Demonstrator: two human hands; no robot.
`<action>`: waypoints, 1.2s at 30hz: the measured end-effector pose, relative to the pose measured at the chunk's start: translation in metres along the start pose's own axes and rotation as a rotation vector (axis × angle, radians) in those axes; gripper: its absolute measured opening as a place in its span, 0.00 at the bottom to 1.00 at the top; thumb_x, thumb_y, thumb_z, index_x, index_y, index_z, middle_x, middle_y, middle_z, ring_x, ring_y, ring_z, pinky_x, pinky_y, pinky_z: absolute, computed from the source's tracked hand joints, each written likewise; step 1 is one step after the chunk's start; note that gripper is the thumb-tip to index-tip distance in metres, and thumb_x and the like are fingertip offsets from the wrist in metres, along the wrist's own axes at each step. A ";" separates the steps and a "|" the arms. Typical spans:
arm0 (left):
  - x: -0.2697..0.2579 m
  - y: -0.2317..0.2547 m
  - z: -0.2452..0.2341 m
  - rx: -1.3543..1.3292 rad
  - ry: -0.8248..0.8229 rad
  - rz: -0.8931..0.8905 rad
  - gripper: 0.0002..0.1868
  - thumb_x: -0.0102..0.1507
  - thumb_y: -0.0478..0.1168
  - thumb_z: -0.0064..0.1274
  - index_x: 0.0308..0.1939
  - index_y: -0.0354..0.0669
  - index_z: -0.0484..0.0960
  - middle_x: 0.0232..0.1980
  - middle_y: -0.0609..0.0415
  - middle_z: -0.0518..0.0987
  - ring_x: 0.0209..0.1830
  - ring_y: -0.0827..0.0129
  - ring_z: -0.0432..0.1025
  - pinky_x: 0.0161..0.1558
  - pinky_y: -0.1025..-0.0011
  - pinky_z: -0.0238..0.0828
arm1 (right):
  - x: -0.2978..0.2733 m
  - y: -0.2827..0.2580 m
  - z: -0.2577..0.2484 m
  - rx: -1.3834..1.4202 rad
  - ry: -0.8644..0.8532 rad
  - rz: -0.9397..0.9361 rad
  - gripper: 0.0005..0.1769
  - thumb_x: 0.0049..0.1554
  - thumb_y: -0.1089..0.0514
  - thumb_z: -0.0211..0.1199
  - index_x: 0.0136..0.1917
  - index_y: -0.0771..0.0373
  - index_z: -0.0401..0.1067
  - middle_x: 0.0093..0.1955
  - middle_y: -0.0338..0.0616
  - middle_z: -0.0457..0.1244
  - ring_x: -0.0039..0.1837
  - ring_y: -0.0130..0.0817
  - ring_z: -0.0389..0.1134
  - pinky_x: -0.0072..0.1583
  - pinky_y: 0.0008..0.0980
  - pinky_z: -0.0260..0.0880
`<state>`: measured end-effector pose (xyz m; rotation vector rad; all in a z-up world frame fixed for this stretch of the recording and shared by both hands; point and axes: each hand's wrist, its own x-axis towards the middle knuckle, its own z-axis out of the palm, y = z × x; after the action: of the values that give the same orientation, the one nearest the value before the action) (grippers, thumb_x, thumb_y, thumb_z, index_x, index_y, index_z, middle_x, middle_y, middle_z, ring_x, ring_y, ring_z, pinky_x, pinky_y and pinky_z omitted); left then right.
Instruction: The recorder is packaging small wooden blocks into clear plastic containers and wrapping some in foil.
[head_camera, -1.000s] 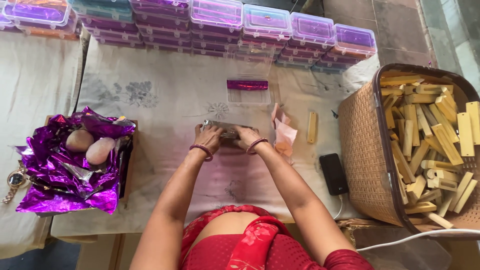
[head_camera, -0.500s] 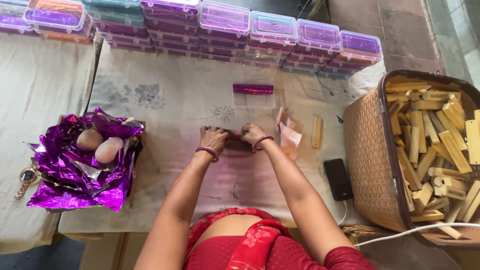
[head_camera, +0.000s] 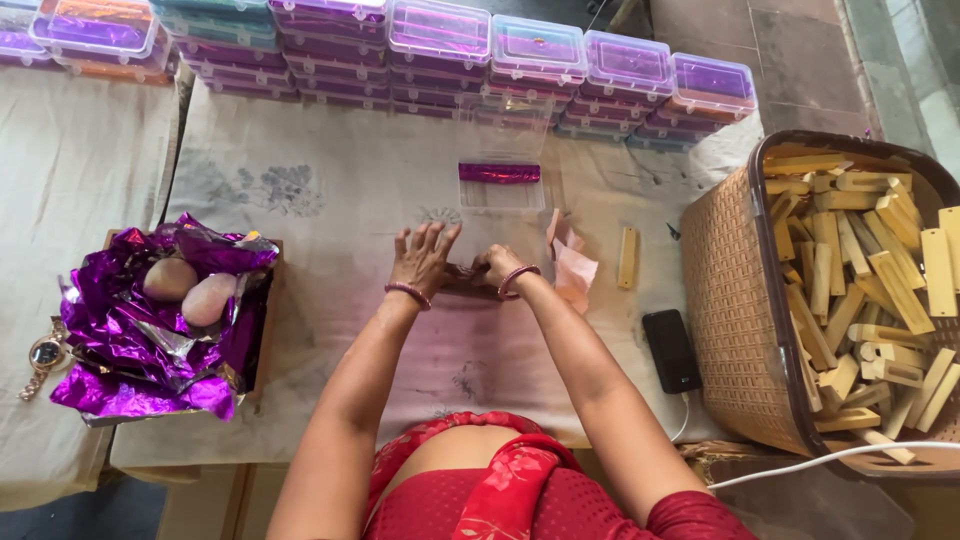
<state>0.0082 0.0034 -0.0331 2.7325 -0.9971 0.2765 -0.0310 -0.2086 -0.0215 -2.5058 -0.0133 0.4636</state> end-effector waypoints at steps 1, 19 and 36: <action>0.003 0.001 -0.008 0.040 0.077 0.023 0.37 0.53 0.56 0.62 0.66 0.59 0.73 0.61 0.58 0.77 0.65 0.65 0.67 0.64 0.52 0.51 | -0.001 -0.001 0.001 0.003 -0.001 0.015 0.19 0.45 0.54 0.77 0.52 0.55 0.83 0.46 0.50 0.73 0.50 0.44 0.75 0.55 0.39 0.73; -0.032 -0.007 0.034 -0.523 -0.078 -0.248 0.06 0.50 0.41 0.68 0.29 0.58 0.87 0.35 0.64 0.78 0.48 0.67 0.73 0.55 0.56 0.55 | -0.055 -0.010 0.043 -0.222 0.515 -0.381 0.06 0.54 0.57 0.68 0.46 0.57 0.78 0.48 0.43 0.66 0.52 0.43 0.69 0.52 0.41 0.72; -0.097 -0.067 0.013 -0.146 0.343 0.315 0.11 0.59 0.37 0.55 0.44 0.55 0.85 0.42 0.61 0.78 0.49 0.64 0.73 0.60 0.61 0.66 | -0.073 -0.016 0.063 -0.543 0.702 -0.459 0.16 0.55 0.63 0.57 0.56 0.63 0.76 0.51 0.43 0.65 0.53 0.41 0.69 0.55 0.38 0.72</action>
<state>-0.0194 0.1092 -0.0796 2.2863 -1.2801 0.6700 -0.1185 -0.1690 -0.0372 -2.9169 -0.4816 -0.6980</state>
